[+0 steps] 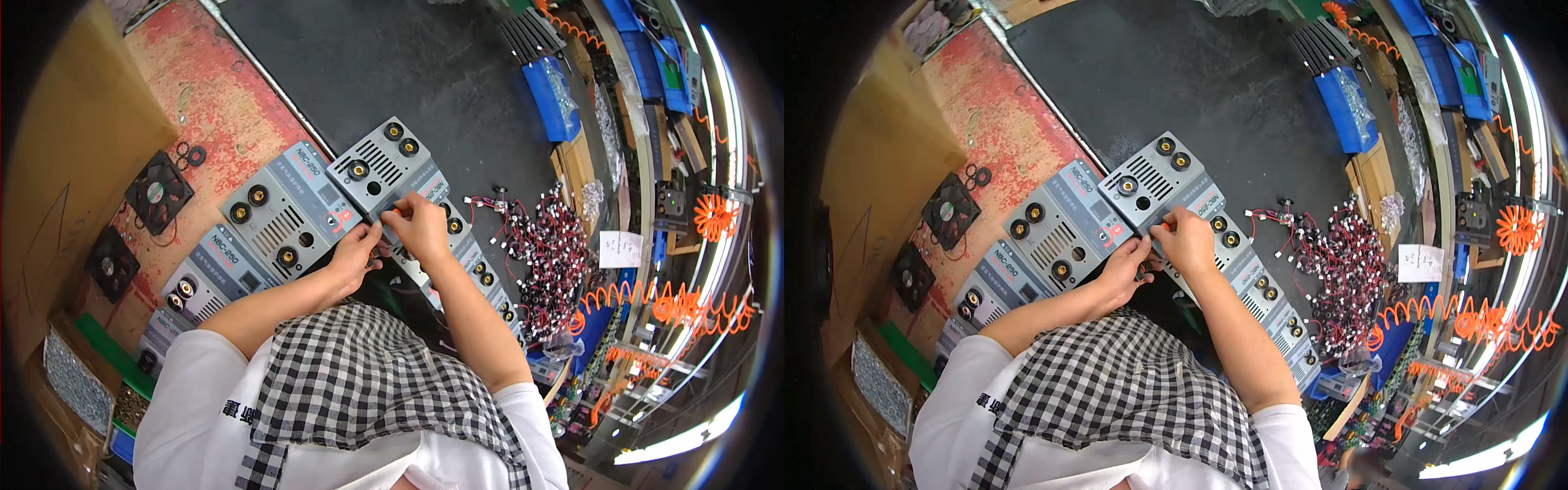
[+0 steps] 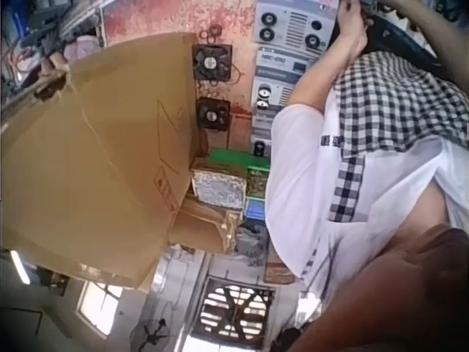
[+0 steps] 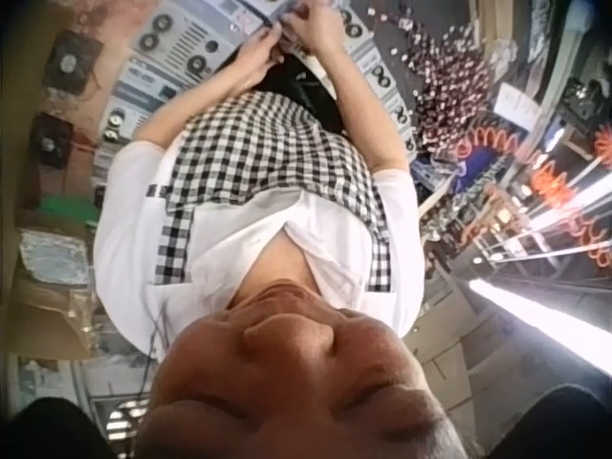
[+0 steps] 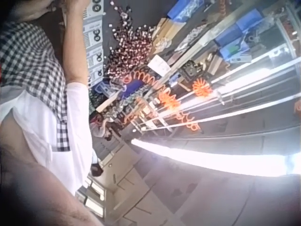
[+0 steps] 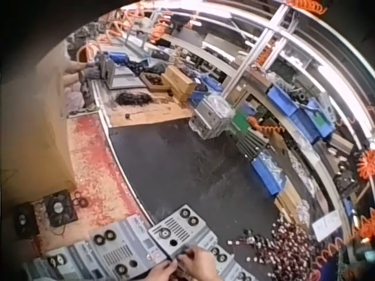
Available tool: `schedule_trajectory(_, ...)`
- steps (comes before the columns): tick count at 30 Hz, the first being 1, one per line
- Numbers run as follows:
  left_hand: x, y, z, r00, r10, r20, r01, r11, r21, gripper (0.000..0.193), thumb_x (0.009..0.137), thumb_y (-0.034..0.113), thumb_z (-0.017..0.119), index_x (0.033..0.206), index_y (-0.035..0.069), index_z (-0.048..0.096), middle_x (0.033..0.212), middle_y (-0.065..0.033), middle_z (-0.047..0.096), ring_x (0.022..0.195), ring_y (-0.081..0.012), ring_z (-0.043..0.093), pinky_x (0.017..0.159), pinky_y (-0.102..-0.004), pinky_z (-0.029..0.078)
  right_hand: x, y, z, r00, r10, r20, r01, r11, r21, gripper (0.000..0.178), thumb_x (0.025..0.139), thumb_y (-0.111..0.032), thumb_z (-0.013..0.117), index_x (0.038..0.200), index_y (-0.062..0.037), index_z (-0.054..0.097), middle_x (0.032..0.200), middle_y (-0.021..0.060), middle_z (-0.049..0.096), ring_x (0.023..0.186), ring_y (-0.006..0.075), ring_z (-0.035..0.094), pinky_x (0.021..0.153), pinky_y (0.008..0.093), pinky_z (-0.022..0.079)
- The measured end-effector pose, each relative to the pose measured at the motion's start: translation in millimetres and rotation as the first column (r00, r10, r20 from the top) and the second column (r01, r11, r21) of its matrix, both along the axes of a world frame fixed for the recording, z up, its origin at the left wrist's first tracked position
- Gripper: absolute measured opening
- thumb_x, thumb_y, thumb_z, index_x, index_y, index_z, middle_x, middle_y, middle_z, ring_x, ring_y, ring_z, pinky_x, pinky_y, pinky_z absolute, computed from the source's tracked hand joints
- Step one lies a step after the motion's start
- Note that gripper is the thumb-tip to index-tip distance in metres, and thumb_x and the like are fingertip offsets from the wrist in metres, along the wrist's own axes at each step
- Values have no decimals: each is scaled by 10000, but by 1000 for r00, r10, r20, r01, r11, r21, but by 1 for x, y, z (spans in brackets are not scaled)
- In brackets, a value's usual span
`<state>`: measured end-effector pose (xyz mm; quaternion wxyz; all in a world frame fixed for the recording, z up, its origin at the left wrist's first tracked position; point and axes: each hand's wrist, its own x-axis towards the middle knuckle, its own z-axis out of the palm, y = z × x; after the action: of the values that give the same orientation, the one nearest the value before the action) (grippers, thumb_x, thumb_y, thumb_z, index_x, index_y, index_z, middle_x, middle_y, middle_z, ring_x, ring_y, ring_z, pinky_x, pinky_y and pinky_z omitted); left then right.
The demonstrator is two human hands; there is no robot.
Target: The person assembles PCB components and fans into metal enclosures by securing them with screws using an electric screwdriver, then connects wire harnesses.
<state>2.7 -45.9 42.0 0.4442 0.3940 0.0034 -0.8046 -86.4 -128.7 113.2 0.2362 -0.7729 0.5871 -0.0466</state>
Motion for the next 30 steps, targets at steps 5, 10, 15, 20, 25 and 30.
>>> schedule_trajectory(5, 11, 15, -10, 985, 3, -174, -4, 1000, -6, 443, 893, 487, 339, 1005, 99, 522, 905, -28, 563, 805, -154, 544, 684, -300, 430, -14, 14, 14, 993, 116, 10, -112, 978, -177, 286, 644, -179, 709, 875, -37, 619, 794, 99, 613, 648, 212, 596, 569, 305, 464)
schedule_trajectory(10, 17, 41, 2, 957, 69, -281, -87, 995, -52, 530, 871, 552, 298, 1052, 108, 522, 929, -32, 561, 873, -161, 536, 733, -354, 464, -22, 55, 20, 830, 527, 185, -518, 850, -96, 251, 688, -52, 622, 936, -93, 620, 829, 85, 588, 740, 254, 573, 641, 338, 469)
schedule_trajectory(15, 7, 64, 18, 970, 95, -225, -116, 990, -82, 566, 870, 573, 239, 1011, 124, 554, 922, -8, 548, 862, -138, 518, 777, -370, 441, -28, 71, 11, 680, 723, 123, -700, 690, -185, 232, 665, -61, 625, 893, -98, 608, 784, 58, 566, 759, 252, 554, 669, 353, 461)
schedule_trajectory(20, 1, 90, 18, 971, 159, -179, -170, 984, -47, 422, 893, 465, 366, 1065, 115, 527, 902, 4, 546, 890, -127, 501, 733, -336, 416, -30, 73, 8, 613, 790, 10, -782, 609, -128, 247, 666, -96, 644, 904, -109, 578, 765, 50, 561, 721, 252, 553, 642, 351, 457)
schedule_trajectory(25, 5, 100, -6, 883, 370, -289, -398, 916, -42, 405, 870, 426, 456, 1080, 82, 490, 976, -80, 564, 840, -202, 552, 696, -314, 455, -7, 62, 1, 712, 660, 239, -632, 751, -190, 208, 698, -56, 624, 905, -58, 597, 788, 112, 570, 691, 254, 589, 595, 328, 477)
schedule_trajectory(30, 12, 85, -30, 758, 609, -235, -603, 791, 102, 380, 858, 354, 512, 1109, 70, 478, 1029, -104, 544, 922, -238, 522, 778, -344, 439, 29, 40, -21, 817, 507, 274, -478, 862, -171, 196, 686, -52, 629, 877, -26, 597, 810, 130, 584, 690, 259, 596, 626, 337, 481)
